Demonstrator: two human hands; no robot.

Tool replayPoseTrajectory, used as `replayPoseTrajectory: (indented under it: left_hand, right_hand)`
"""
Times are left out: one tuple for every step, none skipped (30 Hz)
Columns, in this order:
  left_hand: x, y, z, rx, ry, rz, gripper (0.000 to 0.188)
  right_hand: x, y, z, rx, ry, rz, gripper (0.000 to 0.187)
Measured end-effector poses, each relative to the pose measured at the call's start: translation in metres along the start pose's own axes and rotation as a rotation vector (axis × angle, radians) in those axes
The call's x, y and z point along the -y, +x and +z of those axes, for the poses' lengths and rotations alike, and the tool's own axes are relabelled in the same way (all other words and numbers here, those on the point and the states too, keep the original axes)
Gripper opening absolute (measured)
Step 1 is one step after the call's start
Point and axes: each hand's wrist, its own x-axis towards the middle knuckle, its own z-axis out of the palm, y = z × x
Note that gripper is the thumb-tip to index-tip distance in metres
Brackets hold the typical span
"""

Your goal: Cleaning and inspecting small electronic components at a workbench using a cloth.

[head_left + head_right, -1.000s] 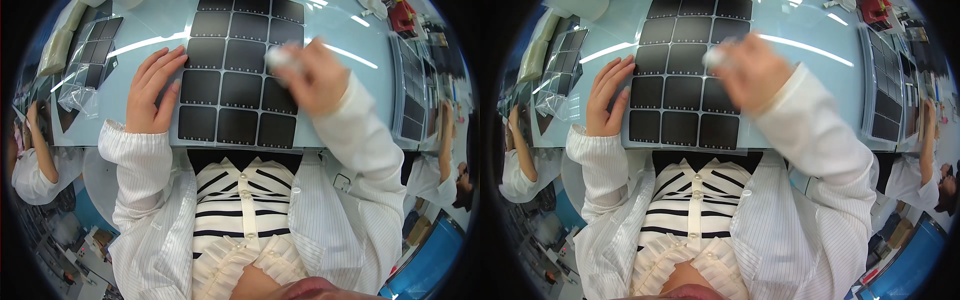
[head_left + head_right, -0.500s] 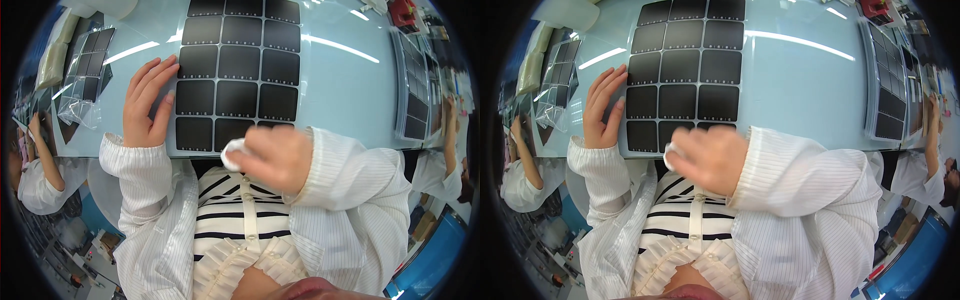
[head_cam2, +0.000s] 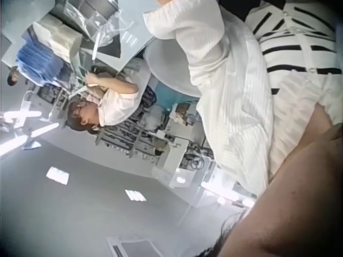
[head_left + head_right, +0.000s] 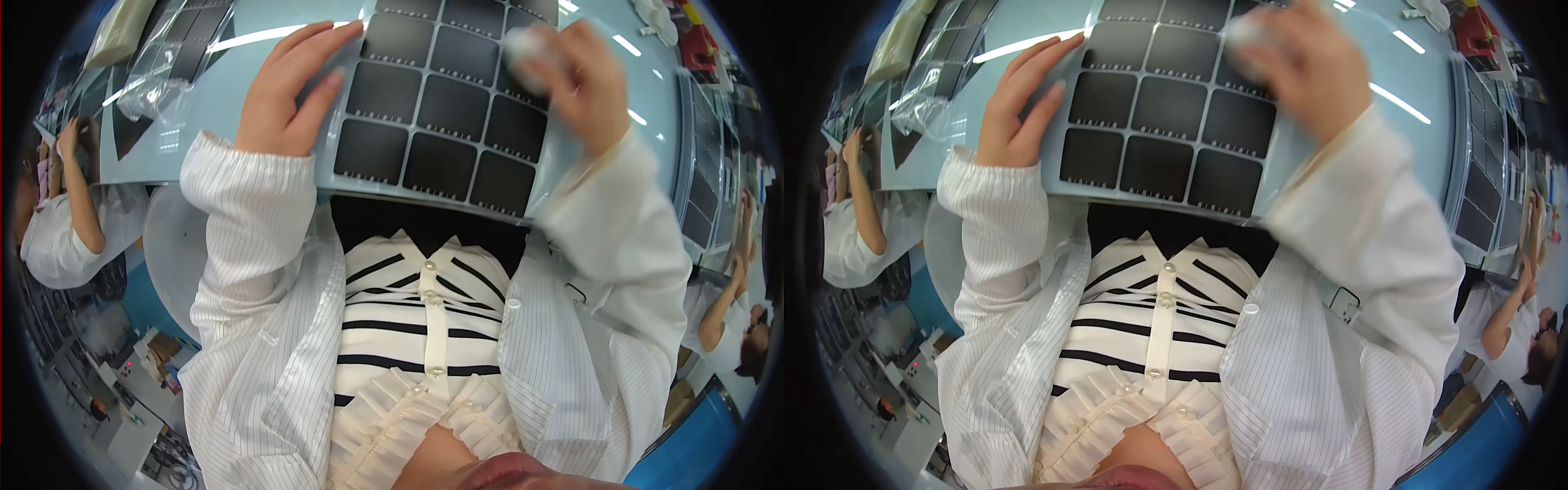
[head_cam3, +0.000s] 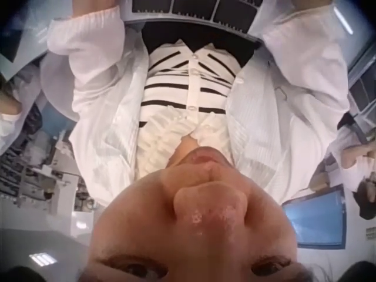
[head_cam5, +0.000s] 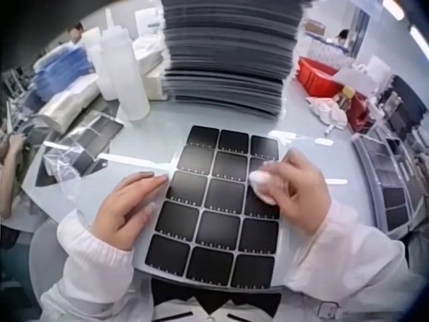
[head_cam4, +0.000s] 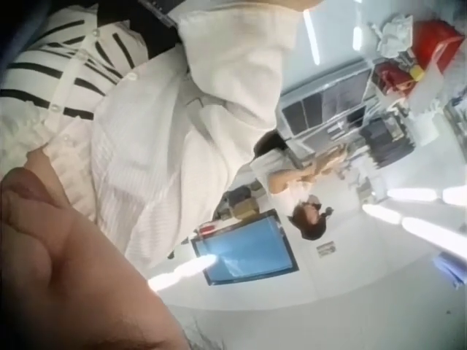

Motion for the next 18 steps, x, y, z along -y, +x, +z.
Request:
replayPoseTrajectory:
  left_hand:
    - [0.001,0.002,0.002,0.001,-0.009,0.003,0.036]
    - [-0.002,0.003,0.004,0.023,-0.237,-0.096,0.038]
    - [-0.008,0.002,0.002,0.041,-0.455,-0.203,0.039]
    - [-0.017,0.008,0.000,0.018,-0.642,-0.355,0.053]
    - [-0.015,0.009,0.000,0.018,-0.642,-0.356,0.053]
    - [-0.009,0.008,-0.002,0.044,-0.639,-0.330,0.057]
    - [-0.003,0.005,-0.004,0.067,-0.628,-0.307,0.061]
    - [-0.004,0.001,-0.006,0.045,-0.694,-0.342,0.061]
    - [-0.002,-0.002,-0.006,0.041,-0.688,-0.348,0.061]
    - [0.001,-0.001,-0.004,0.043,-0.710,-0.315,0.061]
    - [0.005,0.005,-0.001,0.052,-0.737,-0.273,0.061]
    - [0.010,0.008,0.001,0.067,-0.732,-0.242,0.057]
    - [0.010,0.008,0.003,0.062,-0.730,-0.250,0.057]
    - [0.013,0.008,0.008,0.006,-0.821,-0.260,0.056]
    - [0.016,0.007,0.009,-0.054,-0.907,-0.275,0.054]
    - [0.018,0.006,0.008,-0.056,-0.904,-0.275,0.054]
    - [0.018,0.003,0.007,-0.101,-0.925,-0.298,0.052]
    - [0.021,0.005,0.010,-0.134,-0.967,-0.308,0.051]
  right_hand:
    - [-0.028,0.007,-0.007,0.018,-0.070,0.081,0.023]
    - [-0.004,0.021,-0.007,0.024,-0.089,0.194,0.024]
    - [0.028,0.033,-0.001,0.029,-0.097,0.304,0.025]
    - [0.038,0.021,0.014,0.045,0.019,0.112,0.025]
    - [0.048,0.008,0.030,0.060,0.140,-0.079,0.027]
    - [0.078,0.005,0.036,0.176,0.209,-0.163,0.029]
    - [0.105,0.001,0.041,0.287,0.283,-0.253,0.031]
    - [0.115,0.008,0.038,0.464,0.235,-0.317,0.036]
    - [0.102,0.012,0.049,0.355,0.324,-0.322,0.035]
    - [0.073,0.021,0.057,0.374,0.319,-0.122,0.028]
    - [0.040,0.031,0.060,0.383,0.304,0.085,0.022]
    - [0.015,0.051,0.051,0.176,0.079,0.093,0.020]
    - [0.003,0.070,0.039,-0.024,-0.132,0.090,0.019]
    - [0.008,0.065,0.041,-0.025,-0.136,0.089,0.019]
    - [0.023,0.054,0.051,0.107,-0.072,0.090,0.020]
    - [0.041,0.041,0.060,0.239,-0.010,0.091,0.023]
    - [0.060,0.030,0.066,0.377,0.059,0.084,0.025]
    - [0.086,0.019,0.063,0.347,0.186,-0.130,0.028]
